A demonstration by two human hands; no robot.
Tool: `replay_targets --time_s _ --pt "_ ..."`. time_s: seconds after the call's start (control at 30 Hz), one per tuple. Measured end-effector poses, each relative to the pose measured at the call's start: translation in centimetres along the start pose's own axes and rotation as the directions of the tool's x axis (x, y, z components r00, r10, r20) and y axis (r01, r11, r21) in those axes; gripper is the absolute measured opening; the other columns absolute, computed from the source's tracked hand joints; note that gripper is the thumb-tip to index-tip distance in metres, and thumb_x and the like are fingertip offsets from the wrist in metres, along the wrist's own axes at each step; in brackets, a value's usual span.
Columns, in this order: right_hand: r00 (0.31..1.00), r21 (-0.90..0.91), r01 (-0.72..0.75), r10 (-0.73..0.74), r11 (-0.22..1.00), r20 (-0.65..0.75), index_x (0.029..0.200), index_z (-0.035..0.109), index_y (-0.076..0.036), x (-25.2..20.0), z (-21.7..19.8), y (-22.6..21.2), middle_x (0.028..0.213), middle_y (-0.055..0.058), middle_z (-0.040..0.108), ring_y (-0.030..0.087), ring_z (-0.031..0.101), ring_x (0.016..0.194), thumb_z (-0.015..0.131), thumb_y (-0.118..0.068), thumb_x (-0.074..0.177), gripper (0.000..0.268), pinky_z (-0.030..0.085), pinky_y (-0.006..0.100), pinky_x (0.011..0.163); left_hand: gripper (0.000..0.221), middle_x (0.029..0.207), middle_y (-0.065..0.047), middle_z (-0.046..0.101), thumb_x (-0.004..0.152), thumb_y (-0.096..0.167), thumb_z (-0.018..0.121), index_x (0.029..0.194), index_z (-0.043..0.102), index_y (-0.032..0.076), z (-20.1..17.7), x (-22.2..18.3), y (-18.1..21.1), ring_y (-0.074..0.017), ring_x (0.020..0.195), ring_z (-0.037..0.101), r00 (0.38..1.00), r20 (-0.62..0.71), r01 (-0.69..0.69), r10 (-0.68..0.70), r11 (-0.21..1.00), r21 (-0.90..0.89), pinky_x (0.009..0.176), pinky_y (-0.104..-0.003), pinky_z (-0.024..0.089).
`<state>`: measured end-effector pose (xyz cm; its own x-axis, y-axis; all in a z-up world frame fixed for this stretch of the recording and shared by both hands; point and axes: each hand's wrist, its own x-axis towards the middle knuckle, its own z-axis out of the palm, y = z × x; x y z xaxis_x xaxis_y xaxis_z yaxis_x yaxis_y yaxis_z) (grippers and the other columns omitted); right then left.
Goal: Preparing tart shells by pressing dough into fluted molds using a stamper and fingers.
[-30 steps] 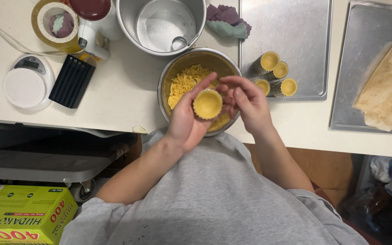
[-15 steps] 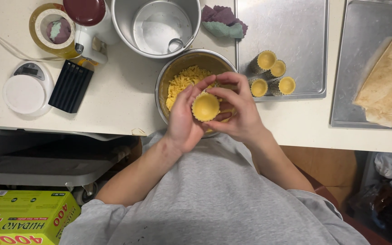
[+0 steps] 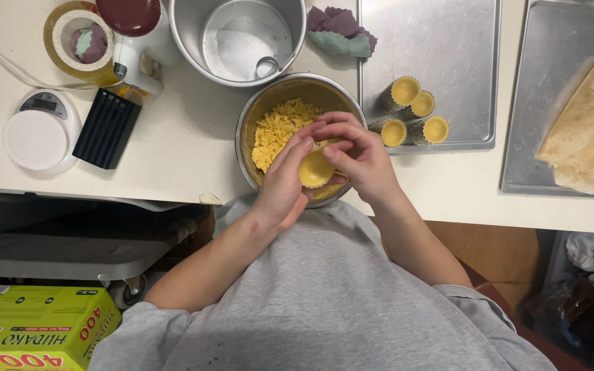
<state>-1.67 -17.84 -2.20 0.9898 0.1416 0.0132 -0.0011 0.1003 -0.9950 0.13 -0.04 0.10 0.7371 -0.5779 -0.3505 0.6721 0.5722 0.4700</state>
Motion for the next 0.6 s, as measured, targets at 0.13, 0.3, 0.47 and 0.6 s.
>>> replay_targets --time_s 0.13,0.3,0.47,0.6 --pt "0.994 0.421 -0.082 0.107 0.904 -0.036 0.123 0.07 0.001 -0.6 -0.5 0.9 0.144 0.014 0.052 0.021 0.068 0.114 0.066 -0.024 0.101 0.033 0.056 0.034 0.1 0.042 0.134 -0.008 0.059 0.108 0.028 0.033 0.144 0.048 0.01 0.1 0.1 0.1 -0.0194 0.119 0.063 1.0 -0.002 0.016 -0.016 1.0 -0.017 0.095 -0.044 0.059" --pt "0.994 -0.134 0.066 -0.078 0.989 -0.081 0.127 0.065 -0.002 -1.2 0.8 -1.4 0.142 0.011 0.049 0.021 0.066 0.123 0.083 -0.021 0.093 0.043 0.057 0.037 0.108 0.048 0.126 -0.015 0.067 0.109 0.03 0.025 0.139 0.051 0.003 -0.9 0.5 -0.2 -0.0249 0.112 0.068 0.999 -0.044 0.01 -0.015 0.996 -0.092 0.098 -0.041 0.056" --pt "0.977 -0.531 0.192 -0.21 0.825 0.027 0.131 0.065 -0.003 -0.8 1.8 -3.3 0.141 0.012 0.051 0.024 0.06 0.129 0.096 -0.022 0.073 0.068 0.056 0.036 0.106 0.05 0.13 -0.018 0.064 0.106 0.029 0.025 0.139 0.051 0.002 -1.1 0.8 -0.4 -0.03 0.118 0.065 0.999 -0.043 -0.009 0.001 0.983 -0.183 0.104 -0.045 0.054" --pt "0.994 -0.516 0.103 -0.101 0.85 0.031 0.127 0.066 -0.004 -0.5 2.2 -3.4 0.14 0.013 0.048 0.024 0.061 0.124 0.099 -0.022 0.066 0.072 0.061 0.032 0.094 0.049 0.135 -0.02 0.061 0.101 0.025 0.026 0.141 0.048 0.005 -1.4 0.9 -0.7 -0.0333 0.127 0.061 0.999 0.006 -0.034 0.037 0.966 -0.255 0.11 -0.045 0.054"
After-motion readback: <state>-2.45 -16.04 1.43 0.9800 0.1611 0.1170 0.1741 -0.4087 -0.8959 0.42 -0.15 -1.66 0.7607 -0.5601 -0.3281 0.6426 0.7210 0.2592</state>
